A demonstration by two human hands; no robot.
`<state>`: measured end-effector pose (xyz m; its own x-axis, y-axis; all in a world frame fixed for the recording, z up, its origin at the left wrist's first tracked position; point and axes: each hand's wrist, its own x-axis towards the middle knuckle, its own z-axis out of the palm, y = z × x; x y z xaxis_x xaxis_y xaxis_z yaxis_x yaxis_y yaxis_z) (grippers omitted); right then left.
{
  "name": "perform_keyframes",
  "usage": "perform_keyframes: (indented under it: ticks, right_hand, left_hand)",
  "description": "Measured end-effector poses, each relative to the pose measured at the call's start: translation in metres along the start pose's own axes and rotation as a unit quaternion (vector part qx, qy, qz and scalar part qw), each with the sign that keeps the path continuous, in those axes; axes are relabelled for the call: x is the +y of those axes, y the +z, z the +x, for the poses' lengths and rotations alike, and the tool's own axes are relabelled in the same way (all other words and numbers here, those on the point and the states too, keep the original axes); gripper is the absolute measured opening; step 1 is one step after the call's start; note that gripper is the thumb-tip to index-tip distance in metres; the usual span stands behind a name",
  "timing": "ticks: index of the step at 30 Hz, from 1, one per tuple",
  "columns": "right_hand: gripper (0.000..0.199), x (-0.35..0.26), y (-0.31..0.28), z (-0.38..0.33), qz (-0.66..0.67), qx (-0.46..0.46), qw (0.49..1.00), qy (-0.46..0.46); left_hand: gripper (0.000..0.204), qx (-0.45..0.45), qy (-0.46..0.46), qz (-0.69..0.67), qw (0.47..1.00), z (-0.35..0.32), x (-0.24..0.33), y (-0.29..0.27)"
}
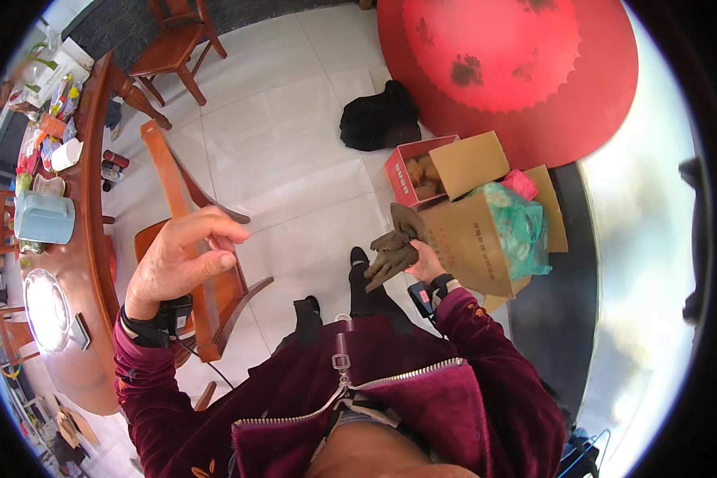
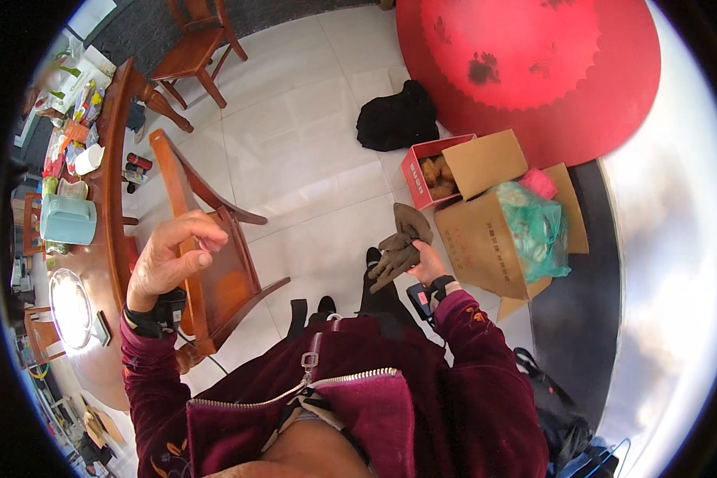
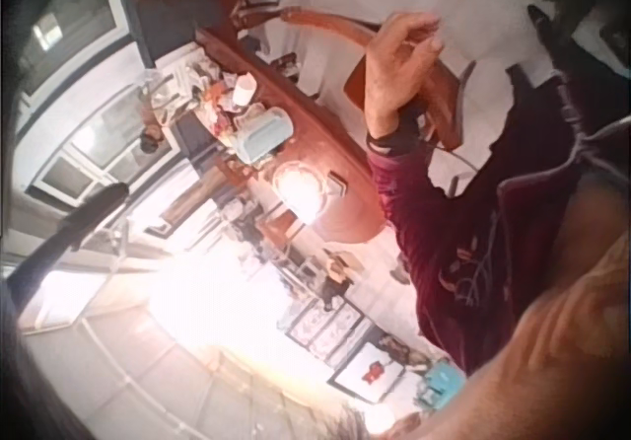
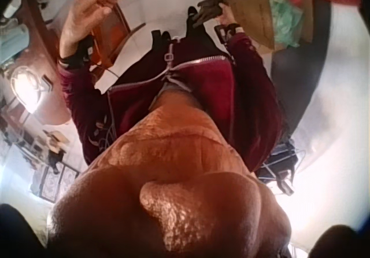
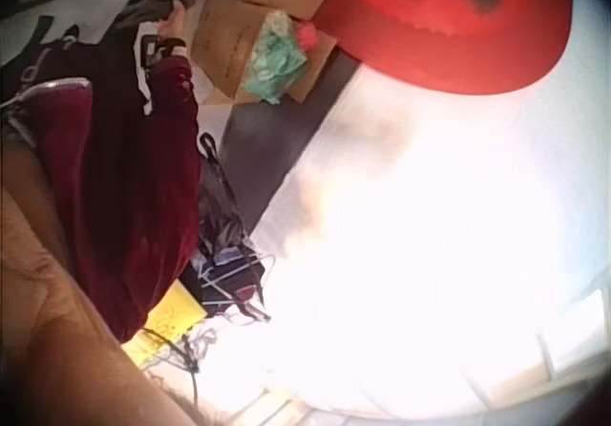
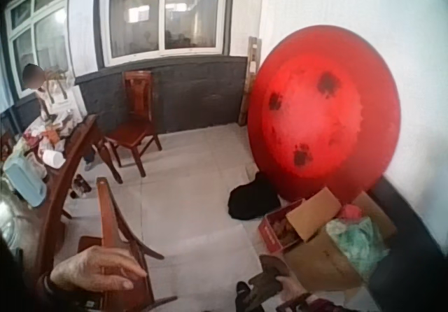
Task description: The person wipes a wooden chair with a cloth, cleaning the seat, back, and legs. Then the person wipes a large red inflatable ball with the same cloth, rotating it to clean multiple sides.
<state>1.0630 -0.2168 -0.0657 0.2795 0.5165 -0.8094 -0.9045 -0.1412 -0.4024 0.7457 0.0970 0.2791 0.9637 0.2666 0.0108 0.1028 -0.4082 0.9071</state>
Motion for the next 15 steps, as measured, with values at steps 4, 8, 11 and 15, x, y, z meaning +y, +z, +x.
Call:
perform_keyframes:
  ticks: [4, 8, 11, 15]
  right_hand:
    - [0.037, -0.038, 0.012, 0.031, 0.022, -0.031, 0.999, 0.004]
    - [0.038, -0.063, 0.02, 0.034, -0.047, 0.007, 0.998, -0.03]
    - [0.036, -0.069, 0.022, 0.026, -0.076, -0.031, 0.996, -0.026]
    - [0.036, -0.07, 0.023, 0.01, -0.064, -0.012, 0.998, 0.011]
  left_hand:
    - [0.023, 0.001, -0.071, 0.04, 0.997, 0.022, -0.015, 0.007]
    - [0.023, 0.034, -0.145, 0.089, 0.985, 0.026, -0.034, 0.016]
    - [0.021, 0.067, -0.216, 0.152, 0.962, 0.02, -0.041, 0.021]
    - [0.017, 0.059, -0.245, 0.17, 0.953, 0.02, -0.042, 0.025]
